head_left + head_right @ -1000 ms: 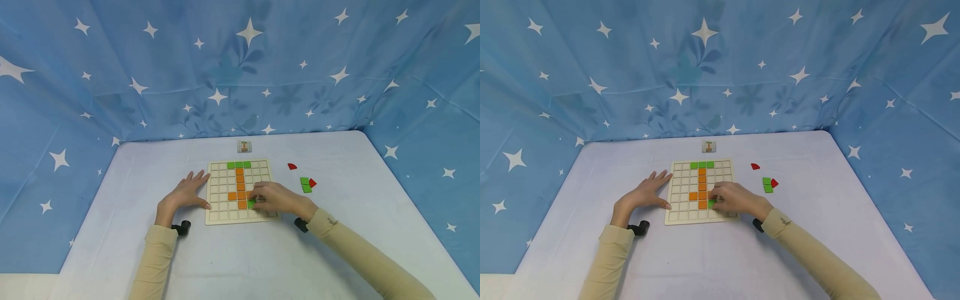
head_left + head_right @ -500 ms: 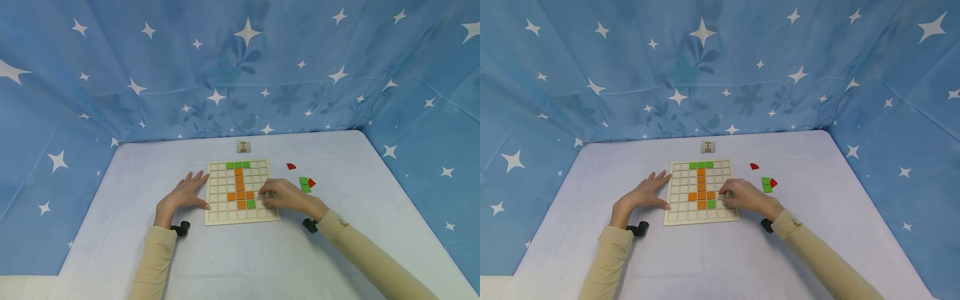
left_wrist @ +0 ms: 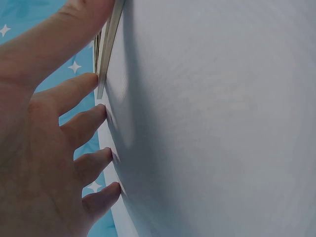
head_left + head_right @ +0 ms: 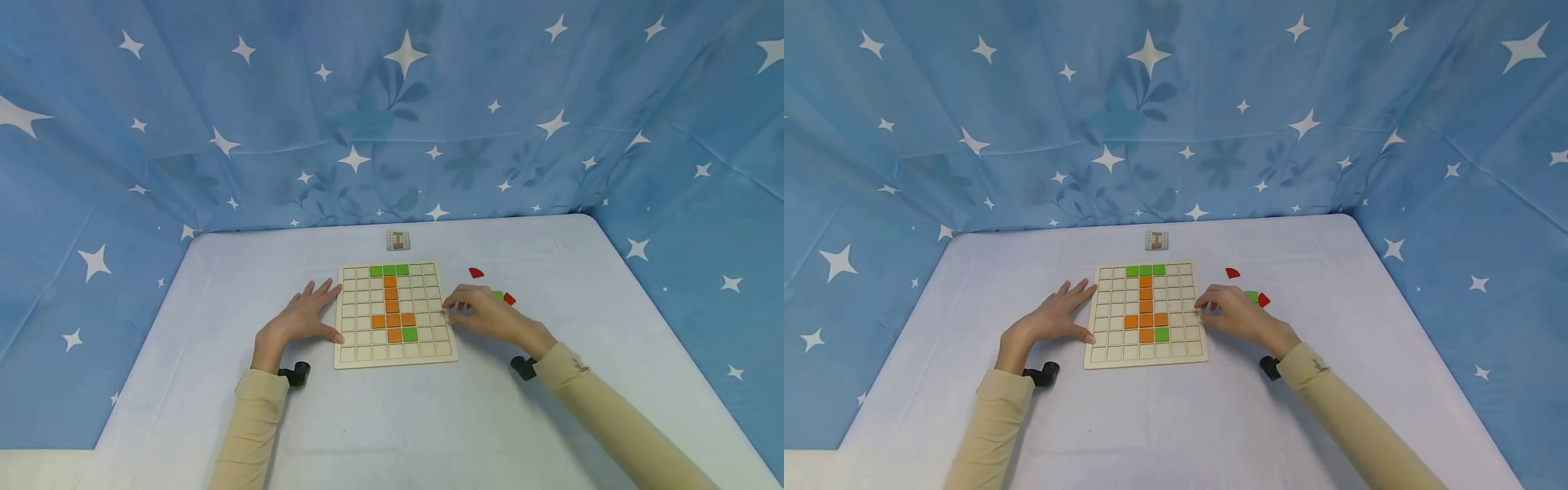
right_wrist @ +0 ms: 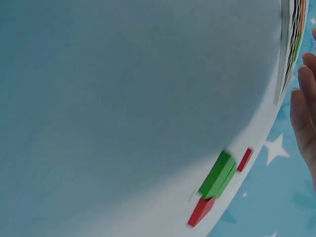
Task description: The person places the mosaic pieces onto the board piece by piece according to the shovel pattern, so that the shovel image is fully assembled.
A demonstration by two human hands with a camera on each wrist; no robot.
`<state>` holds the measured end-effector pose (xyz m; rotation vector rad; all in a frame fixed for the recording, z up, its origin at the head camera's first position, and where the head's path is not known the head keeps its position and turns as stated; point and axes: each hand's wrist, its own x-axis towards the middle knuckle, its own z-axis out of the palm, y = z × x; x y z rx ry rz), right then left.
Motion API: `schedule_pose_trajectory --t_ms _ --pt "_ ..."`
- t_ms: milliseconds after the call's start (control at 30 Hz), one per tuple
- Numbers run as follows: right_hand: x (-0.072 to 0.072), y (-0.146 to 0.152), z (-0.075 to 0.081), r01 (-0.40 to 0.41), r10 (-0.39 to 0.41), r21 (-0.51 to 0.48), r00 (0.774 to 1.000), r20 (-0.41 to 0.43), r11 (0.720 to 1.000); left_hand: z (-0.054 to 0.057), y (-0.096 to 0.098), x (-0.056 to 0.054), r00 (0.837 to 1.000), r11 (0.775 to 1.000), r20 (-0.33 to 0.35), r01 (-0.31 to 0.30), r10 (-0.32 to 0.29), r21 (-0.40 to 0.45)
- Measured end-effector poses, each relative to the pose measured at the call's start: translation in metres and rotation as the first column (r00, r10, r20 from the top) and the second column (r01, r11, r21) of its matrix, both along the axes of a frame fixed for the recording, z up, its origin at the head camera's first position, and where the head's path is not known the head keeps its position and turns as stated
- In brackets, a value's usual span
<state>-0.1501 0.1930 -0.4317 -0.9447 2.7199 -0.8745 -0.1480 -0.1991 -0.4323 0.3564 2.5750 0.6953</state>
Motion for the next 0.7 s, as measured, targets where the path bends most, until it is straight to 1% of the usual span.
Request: schedule_pose_trajectory --t_ms 167,333,700 --pt "-0.002 0.014 -0.002 0.051 -0.050 0.022 0.998 -0.037 0.998 -0.001 0.000 0.000 1.000 1.000 0.003 0.001 -0.001 0.002" --pt "-0.003 0.027 -0.003 0.097 -0.095 0.060 0.995 -0.036 0.994 -0.002 0.001 0.000 1.000 1.000 0.001 0.002 -0.002 -0.005" --pt "-0.005 0.047 -0.005 0.131 -0.128 0.080 0.991 -0.037 0.988 -0.001 0.000 0.000 1.000 1.000 -0.010 -0.002 0.001 -0.007"
